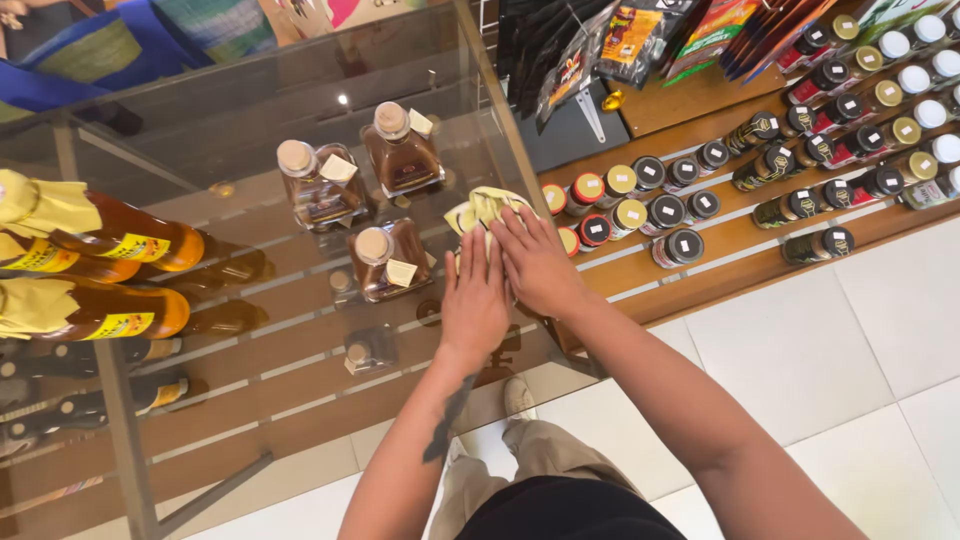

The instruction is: Cleaning and organizing jars and bottles on a retail display shelf using a cloth.

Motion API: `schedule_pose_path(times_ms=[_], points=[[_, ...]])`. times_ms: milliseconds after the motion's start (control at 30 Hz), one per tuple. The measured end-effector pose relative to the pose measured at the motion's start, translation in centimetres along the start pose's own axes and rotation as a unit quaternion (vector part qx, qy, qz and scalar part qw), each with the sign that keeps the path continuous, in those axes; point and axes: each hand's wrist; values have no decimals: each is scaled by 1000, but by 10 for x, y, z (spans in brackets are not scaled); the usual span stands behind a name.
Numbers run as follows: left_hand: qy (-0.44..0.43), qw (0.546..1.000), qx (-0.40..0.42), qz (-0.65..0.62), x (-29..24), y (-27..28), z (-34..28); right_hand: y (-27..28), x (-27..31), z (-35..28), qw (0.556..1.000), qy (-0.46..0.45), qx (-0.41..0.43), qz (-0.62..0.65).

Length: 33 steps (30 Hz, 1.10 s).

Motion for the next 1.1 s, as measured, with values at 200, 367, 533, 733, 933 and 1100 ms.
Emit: schedule_pose_path(times_ms=[200, 367, 533, 733, 933, 1100], points=[[-33, 999, 37, -19, -30, 19, -36, -2, -2, -59, 999, 30, -12, -2], [-78, 994, 59, -53, -88, 9, -81, 24, -14, -152, 1000, 13, 6, -15], [-118, 988, 63, -71, -84, 2, -55, 20, -33, -136, 1000, -11, 6, -14], [-50, 997, 63, -20, -20, 6, -15, 3, -13, -36, 999, 18, -12, -33], [-4, 998, 61, 8, -42, 25, -65, -7, 12, -74, 999, 40, 25, -24], [-53, 997, 60, -22, -87, 7, -91, 16, -13, -134, 996, 64, 49, -35]])
Point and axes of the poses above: each hand's wrist, its own z-axis towards the middle knuckle, its own y-axis out of the back of the hand, x = y × z, and after that the axes turned 15 degrees about -y, right-handed
